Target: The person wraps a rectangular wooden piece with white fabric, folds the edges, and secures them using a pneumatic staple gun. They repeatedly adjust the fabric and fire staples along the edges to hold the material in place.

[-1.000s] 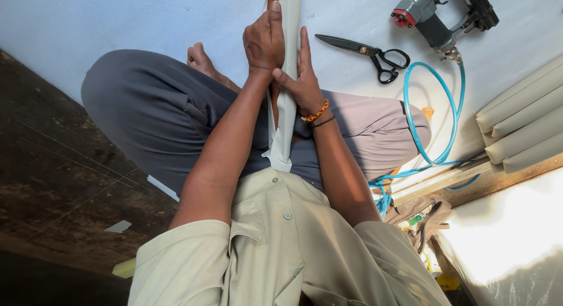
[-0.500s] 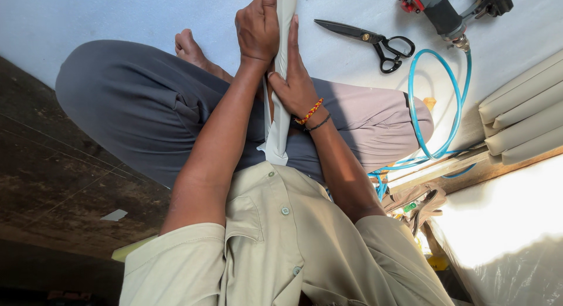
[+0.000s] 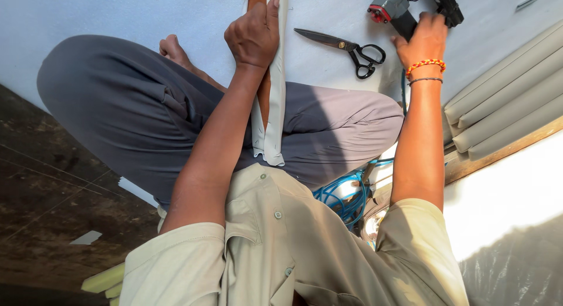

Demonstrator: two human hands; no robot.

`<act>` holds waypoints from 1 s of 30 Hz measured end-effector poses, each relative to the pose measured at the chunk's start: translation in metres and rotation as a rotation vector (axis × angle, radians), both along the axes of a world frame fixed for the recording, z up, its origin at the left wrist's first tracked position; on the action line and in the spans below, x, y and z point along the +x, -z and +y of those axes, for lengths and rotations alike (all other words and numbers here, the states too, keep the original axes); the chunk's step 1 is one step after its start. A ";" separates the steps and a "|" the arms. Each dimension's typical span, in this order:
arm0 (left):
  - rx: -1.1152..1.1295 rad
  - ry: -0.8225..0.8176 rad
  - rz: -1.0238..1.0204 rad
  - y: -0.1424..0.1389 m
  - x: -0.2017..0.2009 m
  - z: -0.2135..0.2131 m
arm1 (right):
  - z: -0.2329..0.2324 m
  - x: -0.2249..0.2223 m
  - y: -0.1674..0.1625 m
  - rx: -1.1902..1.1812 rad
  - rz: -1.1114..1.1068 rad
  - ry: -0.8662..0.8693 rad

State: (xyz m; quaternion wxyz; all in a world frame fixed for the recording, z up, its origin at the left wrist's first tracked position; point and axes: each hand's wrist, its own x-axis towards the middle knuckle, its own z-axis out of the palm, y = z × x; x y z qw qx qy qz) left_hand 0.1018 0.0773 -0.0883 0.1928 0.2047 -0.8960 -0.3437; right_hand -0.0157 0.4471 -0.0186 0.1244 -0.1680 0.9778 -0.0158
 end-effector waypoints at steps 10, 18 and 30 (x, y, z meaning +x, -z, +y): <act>0.116 0.052 0.020 0.012 0.000 -0.002 | -0.009 -0.029 -0.021 0.030 -0.042 -0.138; 0.078 0.067 0.053 0.026 0.006 -0.001 | -0.137 0.014 -0.163 -0.189 -0.281 -0.377; 0.072 0.069 0.038 0.036 0.009 -0.004 | -0.262 0.046 -0.173 0.073 -0.419 -0.529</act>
